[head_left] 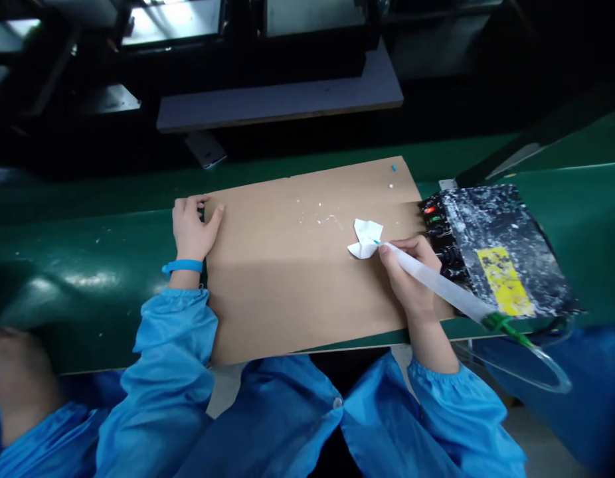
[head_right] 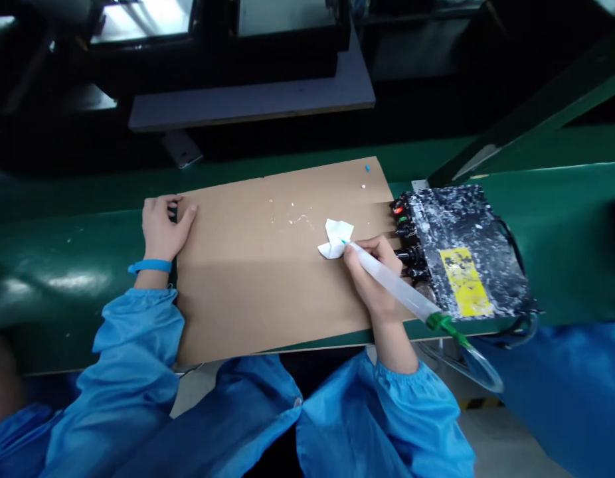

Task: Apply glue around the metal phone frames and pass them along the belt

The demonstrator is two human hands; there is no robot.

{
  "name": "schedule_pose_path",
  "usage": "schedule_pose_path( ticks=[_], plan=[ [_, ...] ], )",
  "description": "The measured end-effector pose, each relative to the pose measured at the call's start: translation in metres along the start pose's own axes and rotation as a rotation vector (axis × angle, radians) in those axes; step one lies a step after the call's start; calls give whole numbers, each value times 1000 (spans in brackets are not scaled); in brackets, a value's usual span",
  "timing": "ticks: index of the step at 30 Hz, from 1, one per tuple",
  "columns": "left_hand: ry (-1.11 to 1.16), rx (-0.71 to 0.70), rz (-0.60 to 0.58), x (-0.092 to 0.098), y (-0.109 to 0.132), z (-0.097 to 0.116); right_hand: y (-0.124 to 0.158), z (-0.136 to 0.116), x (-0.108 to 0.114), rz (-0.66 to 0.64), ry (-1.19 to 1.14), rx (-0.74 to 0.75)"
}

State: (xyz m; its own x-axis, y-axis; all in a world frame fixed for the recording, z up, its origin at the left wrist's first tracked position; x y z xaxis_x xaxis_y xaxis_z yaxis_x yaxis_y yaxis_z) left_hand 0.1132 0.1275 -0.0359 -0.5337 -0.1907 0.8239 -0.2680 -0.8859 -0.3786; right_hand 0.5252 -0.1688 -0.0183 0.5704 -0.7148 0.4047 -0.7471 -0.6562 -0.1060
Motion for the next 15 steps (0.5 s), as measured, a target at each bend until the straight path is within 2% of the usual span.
schedule_pose_path(
  ticks=[3,9,15],
  plan=[
    [-4,5,-8,0,-1,2,0,0,2,45,61,2],
    [-6,-12,-12,-4,0,-3,-3,2,-4,-7,94,43],
    [-18,-14,-20,-6,-1,1,-8,5,2,34,130,36]
  ],
)
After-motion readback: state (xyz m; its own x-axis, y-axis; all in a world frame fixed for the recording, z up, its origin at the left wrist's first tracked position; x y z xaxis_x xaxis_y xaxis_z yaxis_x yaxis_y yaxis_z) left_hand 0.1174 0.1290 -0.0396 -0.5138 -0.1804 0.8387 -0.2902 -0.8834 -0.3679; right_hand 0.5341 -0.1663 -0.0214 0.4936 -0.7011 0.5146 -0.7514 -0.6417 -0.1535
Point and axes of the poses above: each hand's wrist, its own y-axis away from the middle knuckle, its own x-axis out of the back of the hand, z = x × y, the point moved 6 cm from there along -y, towards the middle knuckle, and after that the axes turned 10 degrees about -x, right-handed, at the moved point
